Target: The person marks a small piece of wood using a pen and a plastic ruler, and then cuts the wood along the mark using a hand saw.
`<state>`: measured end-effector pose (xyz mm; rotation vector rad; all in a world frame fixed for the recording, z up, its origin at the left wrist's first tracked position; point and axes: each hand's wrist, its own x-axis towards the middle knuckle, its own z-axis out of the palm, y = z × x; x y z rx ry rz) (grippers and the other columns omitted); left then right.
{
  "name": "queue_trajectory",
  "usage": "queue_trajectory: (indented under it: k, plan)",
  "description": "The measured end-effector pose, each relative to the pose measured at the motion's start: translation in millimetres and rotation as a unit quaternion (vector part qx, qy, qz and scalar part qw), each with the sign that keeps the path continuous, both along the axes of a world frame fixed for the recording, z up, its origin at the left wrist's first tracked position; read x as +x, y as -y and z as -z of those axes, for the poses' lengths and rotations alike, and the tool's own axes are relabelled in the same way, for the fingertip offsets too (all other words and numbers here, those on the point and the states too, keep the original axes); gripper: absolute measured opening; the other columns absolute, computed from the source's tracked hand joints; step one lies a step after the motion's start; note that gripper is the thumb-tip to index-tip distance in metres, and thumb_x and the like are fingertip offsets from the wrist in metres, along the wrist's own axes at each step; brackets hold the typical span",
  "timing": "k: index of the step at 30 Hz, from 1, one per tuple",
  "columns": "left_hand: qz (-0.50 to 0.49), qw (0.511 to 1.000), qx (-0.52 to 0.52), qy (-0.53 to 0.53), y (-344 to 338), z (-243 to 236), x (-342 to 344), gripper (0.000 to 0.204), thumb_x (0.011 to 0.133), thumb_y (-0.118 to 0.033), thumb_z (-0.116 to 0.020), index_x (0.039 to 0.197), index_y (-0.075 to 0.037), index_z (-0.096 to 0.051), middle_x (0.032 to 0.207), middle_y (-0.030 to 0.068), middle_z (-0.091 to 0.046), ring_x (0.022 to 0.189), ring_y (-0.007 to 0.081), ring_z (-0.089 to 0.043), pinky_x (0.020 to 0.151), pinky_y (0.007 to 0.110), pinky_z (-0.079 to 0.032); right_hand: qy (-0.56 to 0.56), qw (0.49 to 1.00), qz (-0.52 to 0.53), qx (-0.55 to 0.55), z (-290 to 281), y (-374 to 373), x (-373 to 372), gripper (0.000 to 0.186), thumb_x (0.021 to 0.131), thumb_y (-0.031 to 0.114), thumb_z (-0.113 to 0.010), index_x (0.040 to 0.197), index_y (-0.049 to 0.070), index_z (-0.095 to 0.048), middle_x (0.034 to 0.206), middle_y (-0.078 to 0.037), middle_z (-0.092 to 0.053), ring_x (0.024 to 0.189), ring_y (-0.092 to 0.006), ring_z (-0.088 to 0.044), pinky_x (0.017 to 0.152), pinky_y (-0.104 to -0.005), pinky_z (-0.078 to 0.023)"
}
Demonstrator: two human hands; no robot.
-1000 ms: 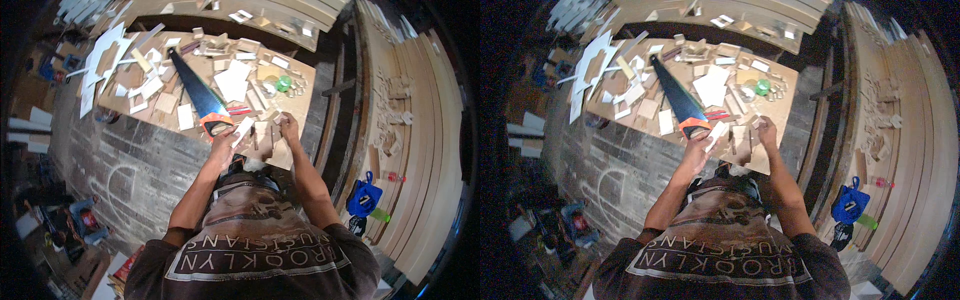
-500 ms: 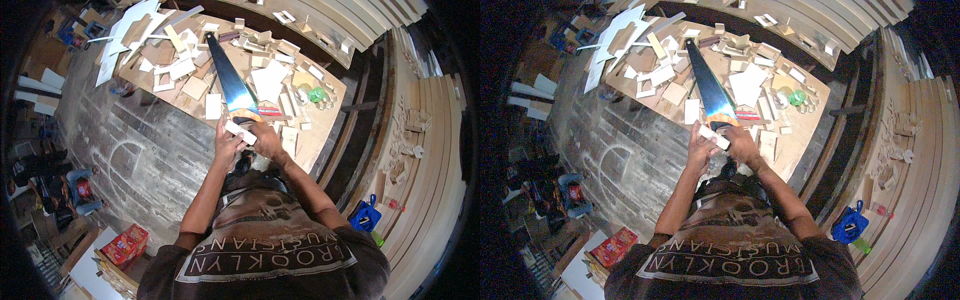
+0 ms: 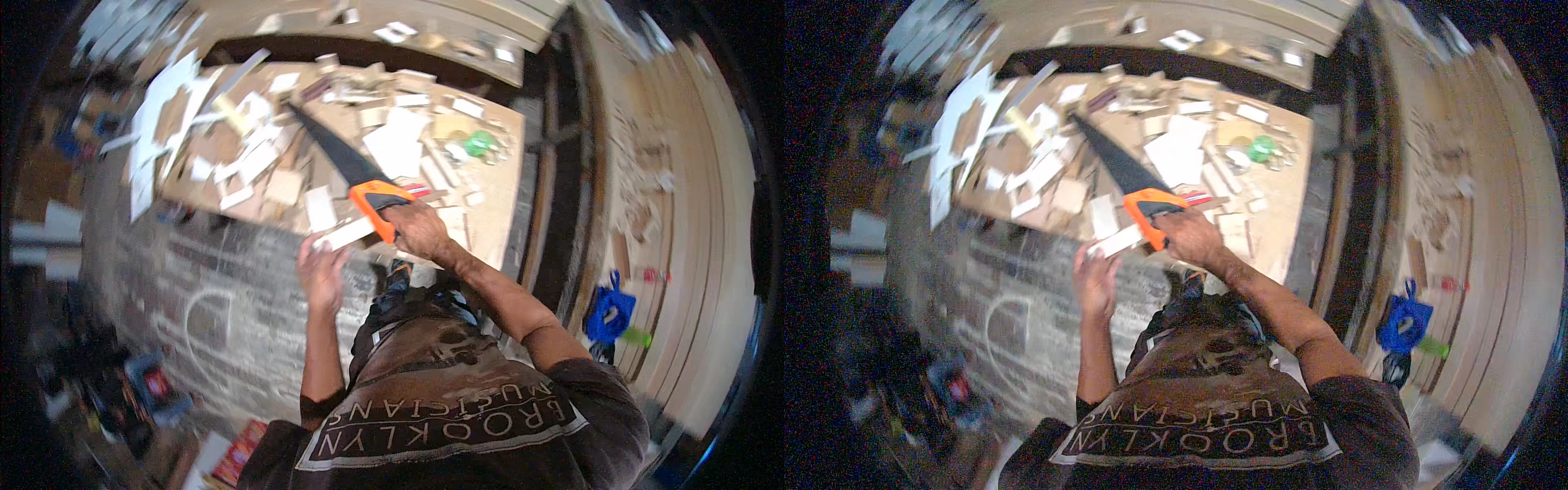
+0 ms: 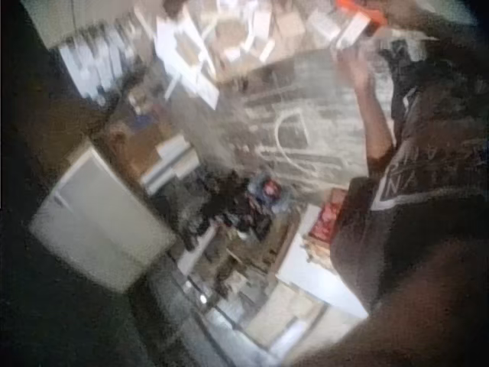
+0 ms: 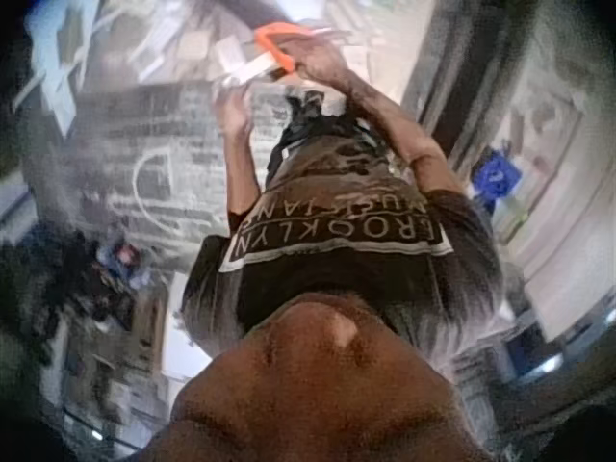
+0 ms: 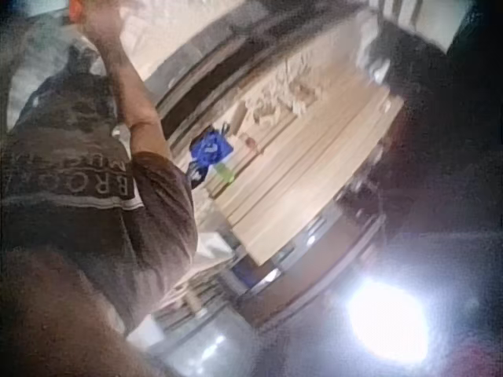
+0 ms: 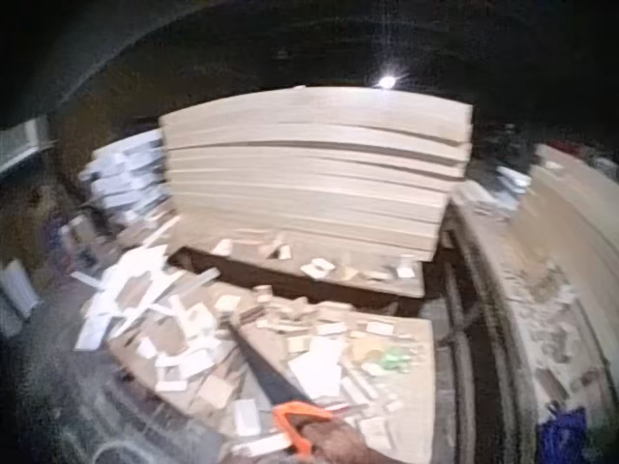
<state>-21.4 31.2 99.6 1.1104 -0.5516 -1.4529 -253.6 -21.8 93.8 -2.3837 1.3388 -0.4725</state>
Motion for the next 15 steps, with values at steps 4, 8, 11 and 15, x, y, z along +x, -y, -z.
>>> queue_trajectory:
  k: [4,8,11,15]
  plan:
    - [0.082,0.993,0.084,0.013,-15,39,16,0.029,0.094,-0.007,-0.067,0.119,-0.003,-0.054,0.107,0.0128,-0.067,0.092,0.0229,-0.069,0.074,0.034,-0.057,0.07,0.997,0.023,-0.027,-57,-26,-45,0.037,0.067,0.015,-0.07,0.103,0.008,-0.06,0.085,-0.013,-0.065,0.082,-0.0364,-0.065,0.071,-0.0472,-0.05]
    - [0.301,0.944,0.098,0.091,-19,69,-39,0.028,0.089,-0.003,-0.07,0.114,-0.003,-0.059,0.106,0.0116,-0.069,0.082,0.0208,-0.069,0.067,0.028,-0.055,0.176,0.969,0.127,-0.121,-103,-121,-107,0.037,0.072,0.023,-0.077,0.101,0.005,-0.062,0.083,-0.01,-0.062,0.075,-0.0311,-0.062,0.067,-0.0416,-0.047]
    - [0.381,0.92,0.057,0.077,-27,56,-132,0.03,0.088,-0.002,-0.068,0.118,-0.001,-0.063,0.106,0.0124,-0.069,0.083,0.0199,-0.069,0.07,0.03,-0.056,0.324,0.854,0.401,-0.07,-148,-215,-119,0.053,0.068,0.015,-0.071,0.119,0.003,-0.062,0.111,-0.014,-0.069,0.095,-0.031,-0.069,0.085,-0.0382,-0.055]
    - [0.429,0.849,-0.16,0.263,-27,85,-239,0.025,0.089,0.0,-0.061,0.113,0.001,-0.069,0.097,0.0143,-0.072,0.078,0.0172,-0.069,0.07,0.028,-0.053,0.319,0.762,0.551,-0.116,-144,-314,-138,0.069,0.087,0.052,-0.069,0.122,-0.007,-0.063,0.104,-0.015,-0.07,0.093,-0.0236,-0.069,0.083,-0.0362,-0.053]
